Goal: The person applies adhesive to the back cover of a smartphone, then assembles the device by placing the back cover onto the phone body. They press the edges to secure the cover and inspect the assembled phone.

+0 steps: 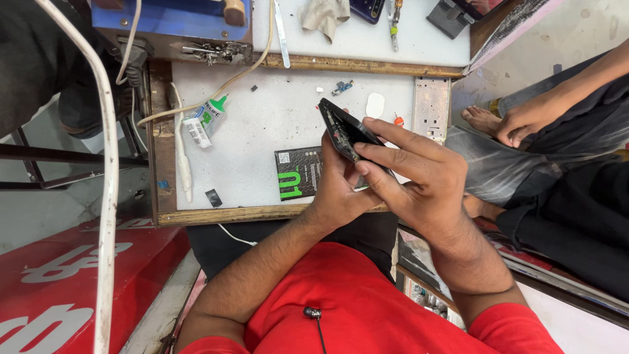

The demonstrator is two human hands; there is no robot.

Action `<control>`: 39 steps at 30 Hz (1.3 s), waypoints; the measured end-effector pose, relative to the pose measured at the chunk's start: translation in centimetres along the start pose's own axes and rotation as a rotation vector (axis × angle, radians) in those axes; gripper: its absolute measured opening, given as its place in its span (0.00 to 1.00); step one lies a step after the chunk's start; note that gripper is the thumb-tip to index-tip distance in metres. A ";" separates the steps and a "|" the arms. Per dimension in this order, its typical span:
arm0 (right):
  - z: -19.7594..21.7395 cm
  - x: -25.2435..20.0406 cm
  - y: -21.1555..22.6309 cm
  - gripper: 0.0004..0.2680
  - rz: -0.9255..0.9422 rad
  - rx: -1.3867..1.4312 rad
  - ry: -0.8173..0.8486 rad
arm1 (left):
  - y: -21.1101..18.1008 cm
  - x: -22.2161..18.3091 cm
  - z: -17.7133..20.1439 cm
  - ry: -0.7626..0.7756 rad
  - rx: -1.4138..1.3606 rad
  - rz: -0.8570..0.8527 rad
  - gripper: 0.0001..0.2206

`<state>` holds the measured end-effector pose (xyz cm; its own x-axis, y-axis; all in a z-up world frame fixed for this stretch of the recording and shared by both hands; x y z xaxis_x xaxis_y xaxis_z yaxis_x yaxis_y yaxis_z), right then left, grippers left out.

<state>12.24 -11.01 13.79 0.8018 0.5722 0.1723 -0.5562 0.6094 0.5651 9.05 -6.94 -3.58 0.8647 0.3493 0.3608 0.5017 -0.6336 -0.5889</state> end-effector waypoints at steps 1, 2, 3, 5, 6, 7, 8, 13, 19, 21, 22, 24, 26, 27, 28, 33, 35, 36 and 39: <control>0.0 0.0 0.0 0.09 -0.011 0.011 -0.002 | 0.0 0.0 0.1 -0.007 -0.003 0.005 0.52; 0.0 -0.1 -0.1 0.08 -0.023 0.022 -0.004 | 0.0 0.0 0.1 -0.006 0.004 0.006 0.52; 0.0 -0.1 -0.2 0.07 -0.035 0.034 -0.006 | 0.1 0.0 0.0 -0.004 0.011 0.007 0.51; -0.1 -0.2 -0.2 0.07 -0.034 0.007 -0.030 | 0.2 -0.1 0.0 0.006 0.015 0.009 0.50; -0.1 -0.2 -0.2 0.07 -0.034 -0.008 -0.043 | 0.3 0.0 0.0 0.014 0.014 0.008 0.49; -0.1 -0.3 -0.2 0.07 -0.035 -0.003 -0.044 | 0.4 0.0 0.0 0.022 0.013 0.006 0.48; 0.0 -0.3 -0.2 0.07 -0.035 0.005 -0.044 | 0.3 0.0 0.0 0.014 0.002 0.004 0.49; 0.1 0.0 -0.3 0.10 -0.031 0.021 0.010 | -0.1 -0.4 0.4 -0.021 -0.106 0.021 0.46; -0.2 0.4 -1.1 0.14 -0.081 -0.116 -0.070 | -1.0 -0.3 1.2 0.033 -0.185 0.118 0.47; -0.1 0.5 -1.4 0.14 -0.092 -0.165 -0.140 | -1.3 -0.2 1.4 0.026 -0.263 0.130 0.52; 0.1 0.6 -1.4 0.14 -0.086 -0.179 -0.164 | -1.4 -0.1 1.5 0.021 -0.300 0.134 0.54; 0.4 0.5 -1.5 0.15 -0.071 -0.203 -0.211 | -1.7 0.2 1.7 0.033 -0.289 0.129 0.54; 1.0 0.4 -1.9 0.14 -0.044 -0.197 -0.249 | -2.1 0.5 2.1 0.055 -0.288 0.110 0.54; 1.3 0.2 -2.3 0.13 -0.030 -0.195 -0.269 | -2.3 0.6 2.4 0.071 -0.293 0.093 0.53; 1.7 0.1 -3.6 0.13 -0.142 -0.177 -0.267 | -2.6 0.6 2.6 0.085 -0.298 0.078 0.53; -0.2 -0.3 -10.6 0.15 -0.355 0.343 -0.150 | -4.4 0.1 4.6 0.085 -0.394 0.084 0.52; -3.6 -0.3 -13.8 0.17 -0.562 0.314 -0.003 | -5.0 -0.3 4.6 0.099 -0.462 0.097 0.52; -5.6 -0.2 -14.3 0.16 -0.550 0.431 0.065 | -5.3 -0.6 4.5 0.114 -0.489 0.111 0.52; -8.3 -0.6 -15.2 0.15 -0.600 0.214 0.166 | -5.5 -1.2 3.7 0.147 -0.572 0.178 0.52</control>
<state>18.37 -16.07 -1.60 0.9055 0.2546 -0.3395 0.0463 0.7359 0.6755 5.37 -1.33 -3.46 0.9014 0.1310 0.4126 0.2228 -0.9576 -0.1827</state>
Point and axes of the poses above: each hand's wrist, its own x-axis towards the middle knuckle, its own z-axis out of the back of the hand, y = z × x, the point moved 7 cm from there along x, towards the middle knuckle, and after that the axes turned 15 degrees about -z, right-handed, at the moved point
